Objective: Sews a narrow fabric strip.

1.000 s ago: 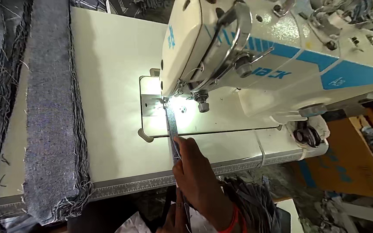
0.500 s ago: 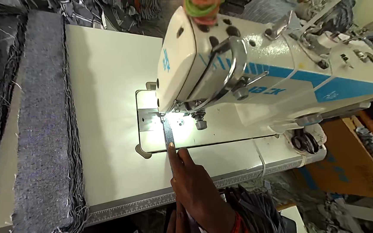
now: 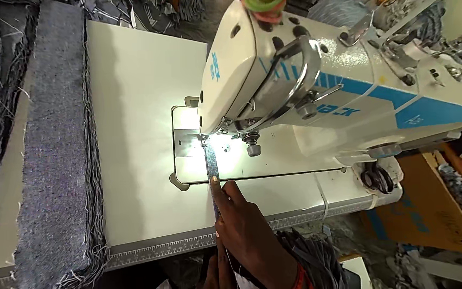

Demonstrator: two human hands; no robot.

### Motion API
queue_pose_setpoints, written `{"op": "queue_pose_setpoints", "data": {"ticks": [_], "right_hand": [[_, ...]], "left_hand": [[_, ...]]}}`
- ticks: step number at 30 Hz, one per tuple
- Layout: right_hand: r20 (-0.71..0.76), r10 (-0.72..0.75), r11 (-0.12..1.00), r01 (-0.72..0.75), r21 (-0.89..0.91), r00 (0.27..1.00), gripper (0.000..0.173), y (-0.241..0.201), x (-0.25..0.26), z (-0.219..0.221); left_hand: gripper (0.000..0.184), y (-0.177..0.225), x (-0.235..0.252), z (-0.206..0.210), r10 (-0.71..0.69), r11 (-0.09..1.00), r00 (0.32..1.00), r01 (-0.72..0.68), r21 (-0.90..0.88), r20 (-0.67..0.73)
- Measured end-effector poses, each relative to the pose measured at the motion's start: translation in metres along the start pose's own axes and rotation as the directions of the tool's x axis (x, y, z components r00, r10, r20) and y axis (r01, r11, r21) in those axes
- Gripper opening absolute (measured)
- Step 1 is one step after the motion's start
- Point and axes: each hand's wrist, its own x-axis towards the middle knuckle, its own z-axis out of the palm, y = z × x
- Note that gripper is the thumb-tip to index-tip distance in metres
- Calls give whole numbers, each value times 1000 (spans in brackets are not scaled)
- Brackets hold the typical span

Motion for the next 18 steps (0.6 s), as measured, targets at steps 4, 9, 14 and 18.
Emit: {"op": "queue_pose_setpoints", "data": {"ticks": [4,9,14,18], "right_hand": [[32,1,1000,-1,-13,999,63,0,5,-3],[50,6,1000,-6,-13,999,61,3,31,-6],[138,50,995,-61,78,989,63,7,54,-18],[-2,118,866,-102,490,993,64,14,11,-15]], "left_hand": [[33,4,12,-8,31,972,998,-16,236,-59],[29,5,40,-19,38,945,998,-19,325,-53],[43,-6,60,-20,73,965,996,-59,257,-46],[33,-26,53,-11,75,990,960,-104,-97,-269]]}}
